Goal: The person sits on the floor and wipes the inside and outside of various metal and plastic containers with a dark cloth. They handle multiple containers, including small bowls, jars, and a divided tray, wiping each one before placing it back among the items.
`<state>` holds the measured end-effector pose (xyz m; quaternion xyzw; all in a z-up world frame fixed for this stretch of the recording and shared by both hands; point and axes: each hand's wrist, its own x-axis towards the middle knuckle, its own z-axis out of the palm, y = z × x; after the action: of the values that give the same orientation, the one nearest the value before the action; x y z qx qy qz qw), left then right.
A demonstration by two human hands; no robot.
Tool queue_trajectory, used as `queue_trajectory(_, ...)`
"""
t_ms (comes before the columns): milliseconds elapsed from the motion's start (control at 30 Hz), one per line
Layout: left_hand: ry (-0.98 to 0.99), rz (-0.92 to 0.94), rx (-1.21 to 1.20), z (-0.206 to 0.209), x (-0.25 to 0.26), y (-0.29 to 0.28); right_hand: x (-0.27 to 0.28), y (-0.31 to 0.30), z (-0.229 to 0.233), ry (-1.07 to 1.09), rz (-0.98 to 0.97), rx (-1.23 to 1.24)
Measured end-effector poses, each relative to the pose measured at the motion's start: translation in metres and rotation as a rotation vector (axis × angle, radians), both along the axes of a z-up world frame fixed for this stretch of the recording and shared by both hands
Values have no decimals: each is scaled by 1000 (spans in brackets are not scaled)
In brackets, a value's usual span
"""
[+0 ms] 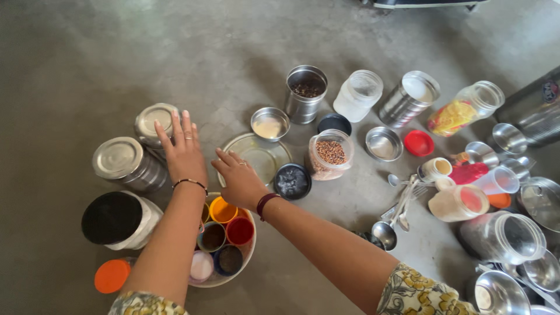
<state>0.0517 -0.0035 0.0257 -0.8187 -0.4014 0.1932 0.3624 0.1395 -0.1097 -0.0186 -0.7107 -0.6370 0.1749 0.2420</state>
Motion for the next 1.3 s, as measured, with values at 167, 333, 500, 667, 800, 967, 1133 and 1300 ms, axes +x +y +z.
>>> queue_trajectory(167,-330,-230,-121,-4,16,-35,29,-27,16,-41,-43,-64)
queue_trajectory(333,-577,-419,-347,6,44,-92,66,-88,36,-84,-39,-68)
queue_trajectory(500,-723,-638,-492,13,81,-155,113,-168,62,-189,-8,-87)
queue_trajectory(667,-810,-755,-648,-11,117,-209,147,-241,70,-189,-7,-176)
queue_trajectory(800,-813,-755,-755,-40,126,-233,157,-266,46,-173,-18,-208)
queue_trajectory(967,-729,-683,-749,-68,125,-244,148,-273,9,-139,-51,-176)
queue_trajectory(1133,-707,-624,-728,-77,116,-253,133,-295,1,-168,-39,-530)
queue_trajectory(1300,-596,-508,-460,-98,115,-241,126,-323,-17,-287,105,-489)
